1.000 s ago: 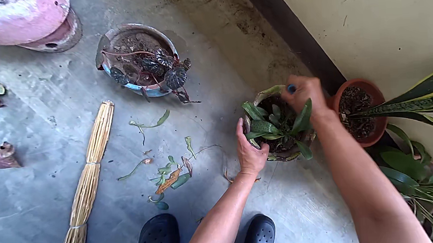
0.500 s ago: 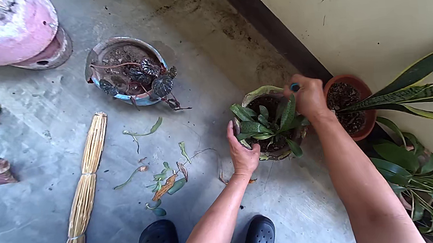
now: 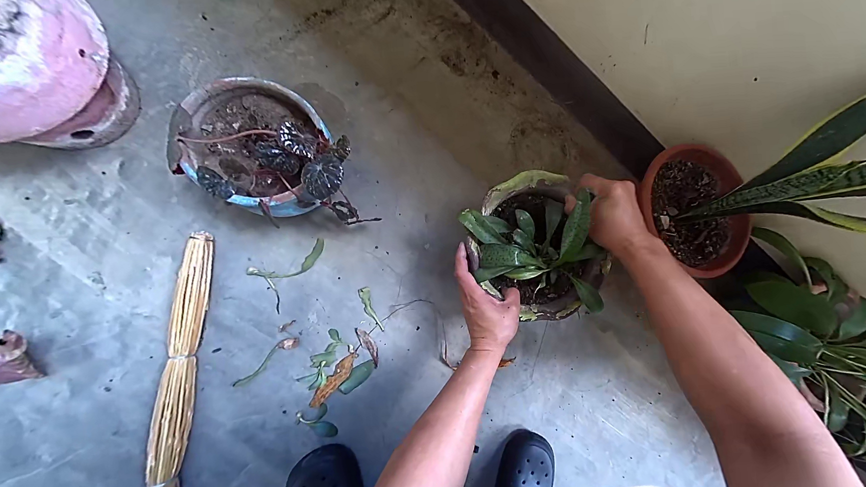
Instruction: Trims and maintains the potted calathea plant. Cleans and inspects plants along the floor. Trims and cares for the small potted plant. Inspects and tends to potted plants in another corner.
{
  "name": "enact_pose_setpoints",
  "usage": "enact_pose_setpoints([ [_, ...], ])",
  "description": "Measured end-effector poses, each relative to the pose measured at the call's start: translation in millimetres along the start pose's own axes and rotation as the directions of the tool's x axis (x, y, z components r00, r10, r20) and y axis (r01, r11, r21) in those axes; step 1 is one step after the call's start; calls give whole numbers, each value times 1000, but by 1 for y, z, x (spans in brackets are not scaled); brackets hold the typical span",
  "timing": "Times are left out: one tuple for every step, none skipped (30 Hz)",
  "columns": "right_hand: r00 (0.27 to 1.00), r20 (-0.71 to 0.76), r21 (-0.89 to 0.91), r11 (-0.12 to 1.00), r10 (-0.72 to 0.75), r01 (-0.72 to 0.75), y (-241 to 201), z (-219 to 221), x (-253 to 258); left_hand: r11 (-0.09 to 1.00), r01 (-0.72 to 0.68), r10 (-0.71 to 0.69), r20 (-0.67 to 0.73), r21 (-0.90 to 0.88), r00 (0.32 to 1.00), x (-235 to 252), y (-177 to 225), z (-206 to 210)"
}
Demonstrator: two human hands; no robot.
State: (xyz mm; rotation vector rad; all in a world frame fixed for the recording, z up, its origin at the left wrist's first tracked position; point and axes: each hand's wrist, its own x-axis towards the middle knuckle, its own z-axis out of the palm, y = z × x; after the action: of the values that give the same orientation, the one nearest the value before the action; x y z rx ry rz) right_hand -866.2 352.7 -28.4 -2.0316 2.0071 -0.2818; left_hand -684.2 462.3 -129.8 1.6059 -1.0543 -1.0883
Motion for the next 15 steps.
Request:
enact_pose_setpoints([
  [1000, -8, -6, 1000, -12, 12, 0, -10, 0, 1000, 4, -4, 3, 8, 1000, 1, 1, 0],
  [1000, -19, -19, 1000, -6, 6, 3, -16, -1, 1000, 12, -13, 6, 13, 1000, 0, 1, 0],
  [999, -26, -42, 999, 31, -32, 9, -15, -5, 999, 25, -25, 9, 22, 1000, -2, 1, -1],
  [997, -37, -58, 995, 75, -77, 15, -7, -8, 999, 31, -31, 10, 31, 999, -2, 1, -2],
  [992, -64, -50, 992, 109, -112, 18, 1, -12, 999, 24, -24, 7, 31, 1000, -1, 1, -2],
  [989, -79, -38, 991, 125, -128, 17, 5, -14, 1000, 12, -13, 4, 25, 1000, -1, 0, -2],
  [989, -71, -31, 990, 133, -135, 13, 6, -19, 1000, 0, 0, 4, 21, 1000, -2, -1, -2],
  [990, -52, -28, 990, 135, -136, 11, 1, -23, 1000, -8, 8, 4, 19, 1000, -4, -2, -1],
  [989, -33, -14, 989, 145, -145, 10, -7, -23, 1000, -15, 15, -1, 17, 1000, -1, 0, 0],
  [988, -28, -19, 988, 152, -153, 10, -15, -22, 1000, -14, 14, -3, 15, 1000, 2, 1, 1],
  [986, -19, -37, 985, 167, -168, 13, -20, -25, 1000, -1, 1, -2, 14, 1000, 1, 2, 0],
  [980, 1, -61, 978, 201, -201, 16, -18, -30, 1000, 9, -9, -3, 17, 1000, -1, 2, -1],
  [971, 15, -71, 969, 239, -237, 20, -10, -36, 1000, 8, -8, 1, 25, 1000, -3, 0, -3],
  [964, 21, -71, 962, 266, -264, 21, -3, -44, 999, 6, -6, 9, 34, 1000, -5, -2, -5],
  [962, 26, -75, 960, 271, -268, 20, -1, -46, 999, -1, 0, 10, 38, 1000, -4, -2, -4],
])
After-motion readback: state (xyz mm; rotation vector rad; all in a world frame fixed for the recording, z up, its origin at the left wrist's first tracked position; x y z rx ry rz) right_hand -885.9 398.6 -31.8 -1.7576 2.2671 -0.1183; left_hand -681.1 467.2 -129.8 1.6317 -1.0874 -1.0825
